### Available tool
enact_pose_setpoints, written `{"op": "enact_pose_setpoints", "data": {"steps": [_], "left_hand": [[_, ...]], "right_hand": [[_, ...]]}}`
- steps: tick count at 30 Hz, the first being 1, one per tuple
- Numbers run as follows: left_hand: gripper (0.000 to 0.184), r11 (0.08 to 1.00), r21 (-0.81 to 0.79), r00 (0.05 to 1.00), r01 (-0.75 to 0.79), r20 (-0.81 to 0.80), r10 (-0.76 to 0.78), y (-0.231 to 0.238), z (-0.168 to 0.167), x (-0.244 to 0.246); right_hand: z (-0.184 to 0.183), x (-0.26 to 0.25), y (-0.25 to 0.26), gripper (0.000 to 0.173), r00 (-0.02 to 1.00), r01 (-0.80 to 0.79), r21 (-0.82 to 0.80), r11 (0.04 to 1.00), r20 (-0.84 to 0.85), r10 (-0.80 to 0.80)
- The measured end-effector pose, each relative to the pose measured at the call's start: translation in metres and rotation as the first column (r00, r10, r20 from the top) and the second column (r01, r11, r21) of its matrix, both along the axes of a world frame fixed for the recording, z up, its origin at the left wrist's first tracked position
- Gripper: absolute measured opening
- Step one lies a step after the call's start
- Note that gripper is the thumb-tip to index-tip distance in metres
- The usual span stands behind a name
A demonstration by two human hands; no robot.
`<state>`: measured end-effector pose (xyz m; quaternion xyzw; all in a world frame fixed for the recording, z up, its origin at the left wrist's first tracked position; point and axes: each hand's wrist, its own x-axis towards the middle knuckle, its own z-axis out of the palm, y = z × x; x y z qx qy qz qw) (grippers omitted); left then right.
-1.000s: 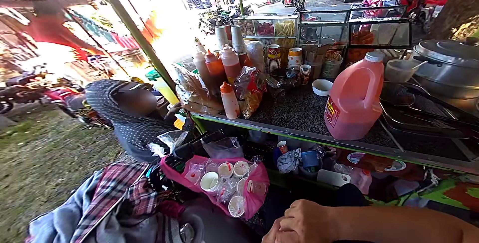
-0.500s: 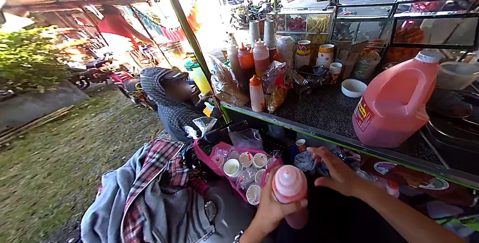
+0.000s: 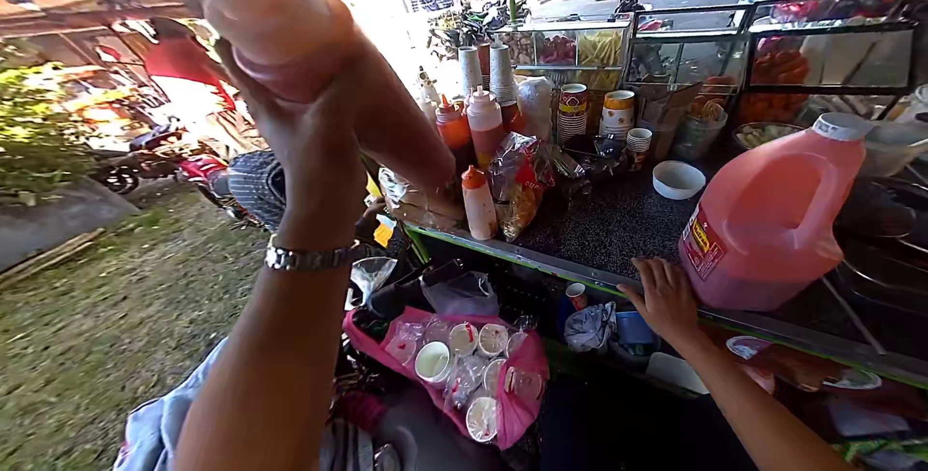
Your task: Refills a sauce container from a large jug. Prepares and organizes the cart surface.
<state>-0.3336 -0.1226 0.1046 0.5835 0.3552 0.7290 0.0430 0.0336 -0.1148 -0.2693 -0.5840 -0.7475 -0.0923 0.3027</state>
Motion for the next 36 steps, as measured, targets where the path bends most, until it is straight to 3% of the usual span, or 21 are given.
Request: {"op": "enact_pose_setpoints", "data": {"steps": [5,11,16,24,29,33,34,36], "left_hand": [[0.112,0.991,-0.033,0.991,-0.133,0.004,0.134,0.095,0.0,-0.017],[0.098,0.967,-0.229,0.973,-0.115,0.171,0.157,0.169,-0.069,-0.019],[0.098,0.908,-0.413,0.982,-0.075,0.125,0.139,0.207,-0.122,-0.031],[0.102,0.88,-0.471,0.997,-0.059,0.01,0.072,0.23,-0.15,-0.035],[0.122,0.857,-0.514,0.999,-0.031,-0.025,0.021,0.24,-0.153,-0.04],[0.107,0.789,-0.608,0.993,-0.084,-0.12,0.014,0.202,-0.14,-0.044],[0.112,0.778,-0.616,0.989,-0.119,-0.145,0.036,0.185,-0.134,-0.044],[0.11,0.814,-0.561,0.981,-0.155,-0.188,0.057,0.15,-0.126,-0.042]], "right_hand": [[-0.008,-0.006,0.004,0.08,0.994,0.084,0.138,0.987,0.061,-0.094],[-0.015,-0.008,0.006,0.083,0.984,0.113,0.223,0.968,0.11,-0.141],[-0.016,-0.009,0.003,0.084,0.978,0.134,0.226,0.965,0.126,-0.165],[-0.019,-0.004,0.0,0.085,0.973,0.141,0.228,0.963,0.147,-0.177],[-0.014,-0.003,0.0,0.085,0.979,0.133,0.17,0.976,0.13,-0.156],[0.0,-0.005,-0.007,0.076,0.992,0.114,-0.018,0.993,0.06,-0.113],[0.004,-0.004,-0.008,0.074,0.995,0.097,-0.08,0.992,0.026,-0.095],[0.015,0.0,-0.011,0.068,0.994,0.007,-0.189,0.982,-0.102,-0.027]]}}
